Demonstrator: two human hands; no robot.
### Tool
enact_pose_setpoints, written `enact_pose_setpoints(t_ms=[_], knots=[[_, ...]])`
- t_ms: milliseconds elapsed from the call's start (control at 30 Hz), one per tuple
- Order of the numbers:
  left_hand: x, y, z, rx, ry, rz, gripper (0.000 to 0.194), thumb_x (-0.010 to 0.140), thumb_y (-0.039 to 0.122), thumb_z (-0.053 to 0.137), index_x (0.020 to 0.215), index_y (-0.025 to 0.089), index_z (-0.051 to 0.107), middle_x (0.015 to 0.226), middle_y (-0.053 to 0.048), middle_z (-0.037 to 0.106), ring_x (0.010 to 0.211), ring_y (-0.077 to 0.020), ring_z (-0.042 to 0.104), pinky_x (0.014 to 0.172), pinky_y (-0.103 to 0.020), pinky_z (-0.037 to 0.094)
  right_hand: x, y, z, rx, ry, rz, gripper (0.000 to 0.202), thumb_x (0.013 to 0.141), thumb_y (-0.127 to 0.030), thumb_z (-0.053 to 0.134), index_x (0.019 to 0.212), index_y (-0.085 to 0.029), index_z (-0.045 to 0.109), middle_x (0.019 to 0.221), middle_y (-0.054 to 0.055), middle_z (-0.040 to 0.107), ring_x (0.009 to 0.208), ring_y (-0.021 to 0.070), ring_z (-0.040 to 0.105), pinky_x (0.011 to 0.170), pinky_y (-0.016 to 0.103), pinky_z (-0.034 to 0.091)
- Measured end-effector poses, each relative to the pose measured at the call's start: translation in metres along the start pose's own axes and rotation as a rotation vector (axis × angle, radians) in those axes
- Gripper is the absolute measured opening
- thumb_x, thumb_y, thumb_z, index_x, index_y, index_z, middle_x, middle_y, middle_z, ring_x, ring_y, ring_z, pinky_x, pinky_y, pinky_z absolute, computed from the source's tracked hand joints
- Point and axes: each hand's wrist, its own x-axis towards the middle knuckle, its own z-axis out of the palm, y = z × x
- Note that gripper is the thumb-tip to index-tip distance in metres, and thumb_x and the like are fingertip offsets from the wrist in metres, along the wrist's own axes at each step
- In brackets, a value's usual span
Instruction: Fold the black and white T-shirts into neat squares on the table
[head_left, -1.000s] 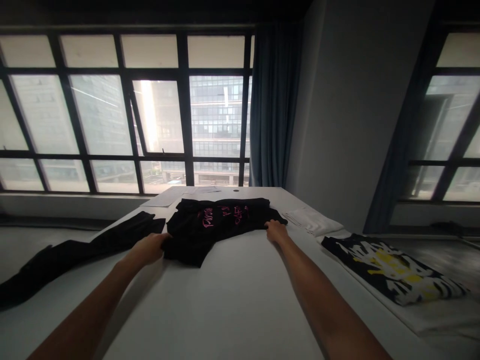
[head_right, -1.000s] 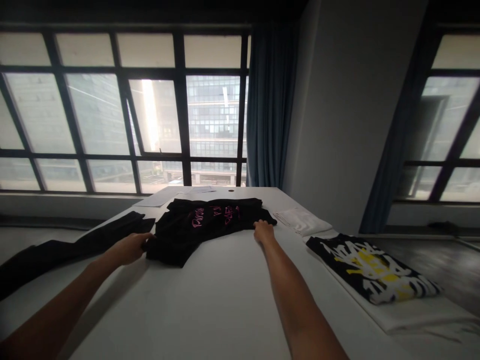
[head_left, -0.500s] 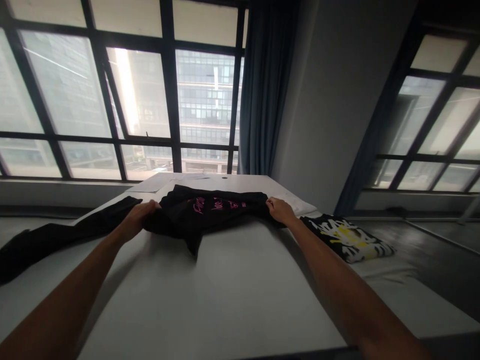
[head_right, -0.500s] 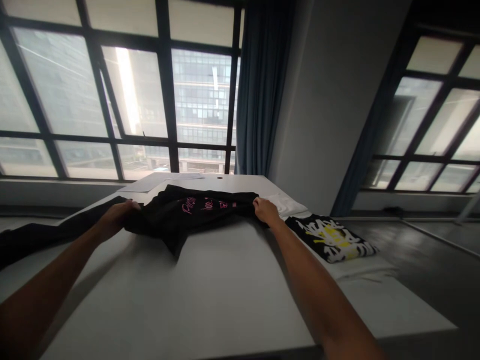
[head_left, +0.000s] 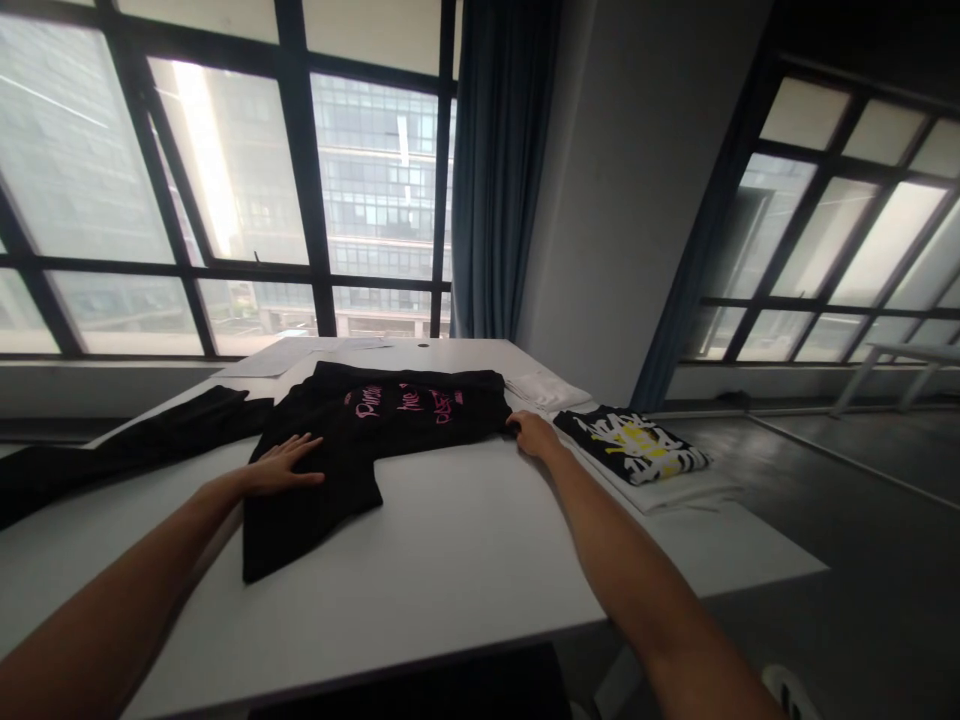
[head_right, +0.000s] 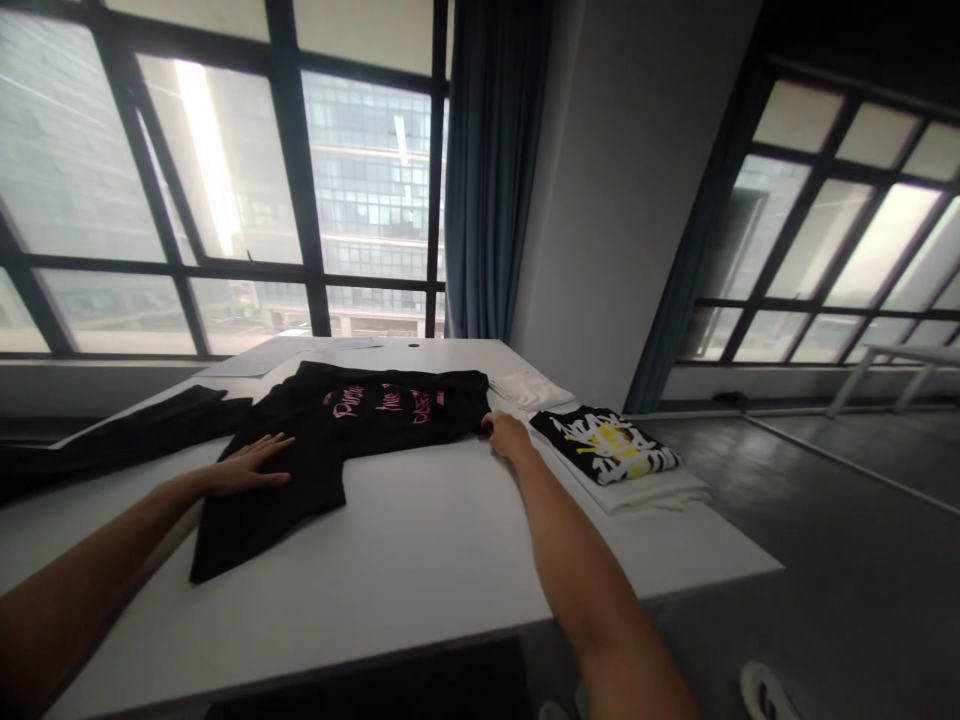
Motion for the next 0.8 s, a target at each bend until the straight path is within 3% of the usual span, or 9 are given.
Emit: enact_pose_setpoints(t_ms=[167,233,300,367,500,567,633,700,800], knots=[[-0.009,-0.006,-0.014,0.015,-0.128,-0.029,0.115,0.063,0.071,0.063,0.155,0.013,0.023,0.159,-0.02,0.016,0.145,-0.0385,0.016,0.114,-0.051,0.027,-0.001,0.016,-0.019,0.088,0.199,0.076,0.052,0.078,-0.002,0.047,0.123,-0.021,0.063,0.122,0.006,0.067,0.111,0.0197,0.06,0.092,0.026,0.043],[-0.014,0.001,-0.019,0.007,-0.095,-0.023,0.114,0.061,0.068,0.066,0.153,0.012,0.028,0.158,-0.021,0.021,0.144,-0.04,0.023,0.113,-0.05,0.031,-0.003,0.02,-0.024,0.127,0.228,0.048,0.046,0.079,-0.003,0.046,0.117,-0.019,0.066,0.121,0.007,0.067,0.112,0.0189,0.06,0.095,0.026,0.042],[-0.02,0.012,-0.026,-0.04,-0.013,0.033,0.102,0.066,0.067,0.063,0.149,0.014,0.038,0.155,-0.019,0.034,0.14,-0.0381,0.033,0.111,-0.047,0.035,-0.004,0.024,-0.026,0.176,0.174,-0.028,0.039,0.079,-0.005,0.049,0.111,-0.018,0.069,0.12,0.007,0.067,0.113,0.018,0.059,0.099,0.025,0.041],[-0.029,0.027,-0.032,-0.107,0.042,0.122,0.082,0.071,0.065,0.06,0.139,0.02,0.051,0.146,-0.014,0.048,0.133,-0.0343,0.045,0.108,-0.042,0.04,-0.005,0.029,-0.024,0.227,0.022,-0.108,0.036,0.078,-0.011,0.058,0.112,-0.018,0.07,0.121,0.007,0.067,0.114,0.019,0.059,0.101,0.026,0.04],[-0.052,0.048,-0.033,-0.15,-0.069,0.274,0.069,0.059,0.057,0.077,0.121,0.029,0.064,0.135,-0.006,0.056,0.123,-0.033,0.052,0.103,-0.04,0.044,-0.002,0.042,-0.015,0.262,-0.197,-0.085,0.056,0.067,-0.015,0.072,0.123,-0.017,0.066,0.129,0.011,0.063,0.116,0.0242,0.059,0.101,0.031,0.042],[-0.06,0.052,-0.025,-0.163,-0.07,0.309,0.058,0.064,0.055,0.075,0.115,0.03,0.067,0.132,-0.006,0.057,0.122,-0.0323,0.052,0.103,-0.041,0.043,0.001,0.046,-0.009,0.248,-0.182,-0.034,0.054,0.067,-0.008,0.067,0.121,-0.017,0.067,0.127,0.011,0.064,0.114,0.0236,0.061,0.1,0.031,0.043],[-0.064,0.052,-0.016,-0.19,0.026,0.321,0.041,0.079,0.053,0.061,0.109,0.026,0.068,0.127,-0.008,0.061,0.119,-0.0301,0.054,0.105,-0.04,0.041,0.002,0.046,-0.005,0.222,-0.149,-0.01,0.052,0.069,-0.001,0.057,0.116,-0.019,0.07,0.122,0.009,0.067,0.113,0.0214,0.062,0.101,0.031,0.042],[-0.064,0.051,-0.013,-0.213,0.114,0.309,0.039,0.087,0.051,0.048,0.105,0.023,0.069,0.118,-0.009,0.065,0.112,-0.0281,0.057,0.103,-0.038,0.041,0.002,0.043,-0.004,0.192,-0.122,0.015,0.053,0.068,0.002,0.052,0.112,-0.021,0.072,0.12,0.007,0.069,0.114,0.0202,0.061,0.101,0.03,0.042],[-0.069,0.053,-0.023,-0.244,0.08,0.255,0.043,0.087,0.053,0.043,0.101,0.022,0.068,0.101,-0.007,0.07,0.095,-0.0264,0.063,0.091,-0.036,0.048,-0.002,0.038,-0.012,0.17,-0.092,0.056,0.053,0.069,0.002,0.049,0.109,-0.022,0.074,0.118,0.008,0.07,0.113,0.0213,0.062,0.099,0.031,0.043]])
